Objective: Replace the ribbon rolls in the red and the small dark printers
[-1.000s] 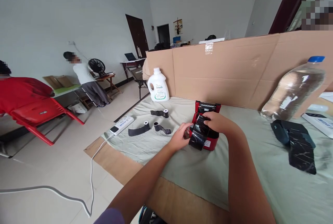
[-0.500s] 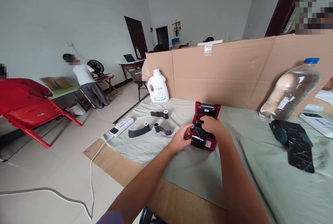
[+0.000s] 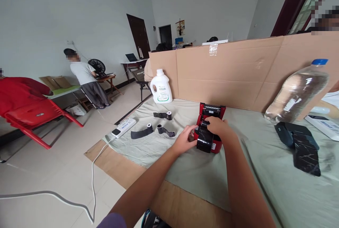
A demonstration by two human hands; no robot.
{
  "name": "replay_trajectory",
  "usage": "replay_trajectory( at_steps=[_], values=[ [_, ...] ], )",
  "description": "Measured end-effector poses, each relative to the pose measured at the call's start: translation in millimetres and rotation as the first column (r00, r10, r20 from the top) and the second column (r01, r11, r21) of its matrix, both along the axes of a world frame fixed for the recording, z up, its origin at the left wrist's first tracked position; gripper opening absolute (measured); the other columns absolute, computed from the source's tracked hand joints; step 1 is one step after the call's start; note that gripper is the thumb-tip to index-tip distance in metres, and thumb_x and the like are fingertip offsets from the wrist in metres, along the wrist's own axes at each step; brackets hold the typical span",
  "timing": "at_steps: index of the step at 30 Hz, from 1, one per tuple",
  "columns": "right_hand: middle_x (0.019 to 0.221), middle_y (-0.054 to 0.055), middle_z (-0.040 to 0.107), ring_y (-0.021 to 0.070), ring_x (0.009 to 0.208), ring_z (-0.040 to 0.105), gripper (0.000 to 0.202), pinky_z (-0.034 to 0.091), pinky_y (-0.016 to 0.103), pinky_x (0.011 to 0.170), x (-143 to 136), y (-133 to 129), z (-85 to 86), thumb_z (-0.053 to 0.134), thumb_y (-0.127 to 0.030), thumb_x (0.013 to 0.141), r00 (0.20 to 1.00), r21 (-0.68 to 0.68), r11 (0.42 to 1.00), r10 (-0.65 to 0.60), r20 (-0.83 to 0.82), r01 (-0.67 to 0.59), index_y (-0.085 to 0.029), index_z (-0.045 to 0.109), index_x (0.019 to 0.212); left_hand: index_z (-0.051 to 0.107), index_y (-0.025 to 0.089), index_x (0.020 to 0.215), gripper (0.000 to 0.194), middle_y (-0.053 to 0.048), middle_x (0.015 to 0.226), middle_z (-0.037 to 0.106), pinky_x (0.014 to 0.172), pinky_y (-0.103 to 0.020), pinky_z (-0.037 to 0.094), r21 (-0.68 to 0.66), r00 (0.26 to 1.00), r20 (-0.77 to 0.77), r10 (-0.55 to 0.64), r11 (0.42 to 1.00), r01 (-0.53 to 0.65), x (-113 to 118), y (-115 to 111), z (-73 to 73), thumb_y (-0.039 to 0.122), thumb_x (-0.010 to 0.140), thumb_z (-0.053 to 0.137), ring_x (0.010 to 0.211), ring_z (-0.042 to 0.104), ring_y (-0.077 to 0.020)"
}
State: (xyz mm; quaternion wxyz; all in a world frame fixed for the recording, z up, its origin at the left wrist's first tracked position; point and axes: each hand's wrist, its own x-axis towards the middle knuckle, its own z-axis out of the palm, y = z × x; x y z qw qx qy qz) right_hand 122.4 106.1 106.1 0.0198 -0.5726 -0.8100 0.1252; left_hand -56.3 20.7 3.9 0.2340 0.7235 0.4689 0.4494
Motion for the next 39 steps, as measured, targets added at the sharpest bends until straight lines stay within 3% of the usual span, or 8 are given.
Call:
replay_trajectory(
  at_steps=[9,17,27,32,39],
  values=[
    [0.138,0.008,0.061,0.0321,0.128,0.054,0.055,0.031,0.054,0.108,-1.1,-1.7,3.4,0.046,-0.010,0.082,1.000,-0.041,0.999,-0.020,0.009,0.020,-0.025,0.060,0.133,0.047,0.029,0.140,0.064,-0.005,0.118,0.055,0.085,-0.030,0.053,-0.007,1.000,-0.002,-0.001,1.000,0.001,0.2,0.2,-0.3,0.028,0.080,0.070,0.094,0.061,-0.0175],
    [0.137,0.009,0.061,0.0318,0.127,0.054,0.053,0.033,0.052,0.107,1.5,3.0,-3.4,0.047,-0.012,0.082,1.000,-0.015,1.000,-0.024,-0.018,0.024,-0.024,0.061,0.132,0.048,0.029,0.139,0.064,-0.004,0.113,0.054,0.078,-0.027,0.053,-0.004,1.000,0.001,-0.004,1.000,0.004,0.6,0.1,0.2,0.028,0.079,0.071,0.096,0.060,-0.0176],
    [0.123,0.014,0.068,0.0333,0.120,0.057,0.047,0.035,0.050,0.101,-1.5,-2.3,-5.5,0.046,-0.009,0.084,0.998,0.072,0.996,-0.051,0.047,0.047,-0.024,0.069,0.122,0.049,0.028,0.138,0.061,-0.006,0.117,0.054,0.078,-0.028,0.055,-0.012,1.000,0.011,0.004,1.000,-0.003,2.9,1.3,-0.8,0.029,0.081,0.069,0.093,0.059,-0.0172],
    [0.120,0.014,0.069,0.0350,0.120,0.053,0.047,0.036,0.049,0.099,-3.8,-5.4,-6.6,0.047,-0.009,0.084,0.995,0.086,0.995,-0.064,0.073,0.057,-0.024,0.069,0.123,0.048,0.028,0.139,0.062,-0.006,0.117,0.054,0.069,-0.024,0.053,-0.032,1.000,0.005,-0.003,0.999,0.003,2.5,1.4,-1.4,0.025,0.080,0.066,0.093,0.058,-0.0170],
    [0.118,0.012,0.070,0.0347,0.121,0.051,0.039,0.034,0.050,0.101,-5.4,-0.5,-9.0,0.054,-0.011,0.080,0.994,0.081,0.992,-0.102,0.035,0.099,-0.023,0.073,0.111,0.047,0.027,0.139,0.061,-0.005,0.117,0.054,0.084,-0.030,0.053,-0.006,1.000,-0.001,-0.013,1.000,0.013,1.6,2.1,-2.8,0.024,0.080,0.066,0.093,0.059,-0.0168]
  ],
)
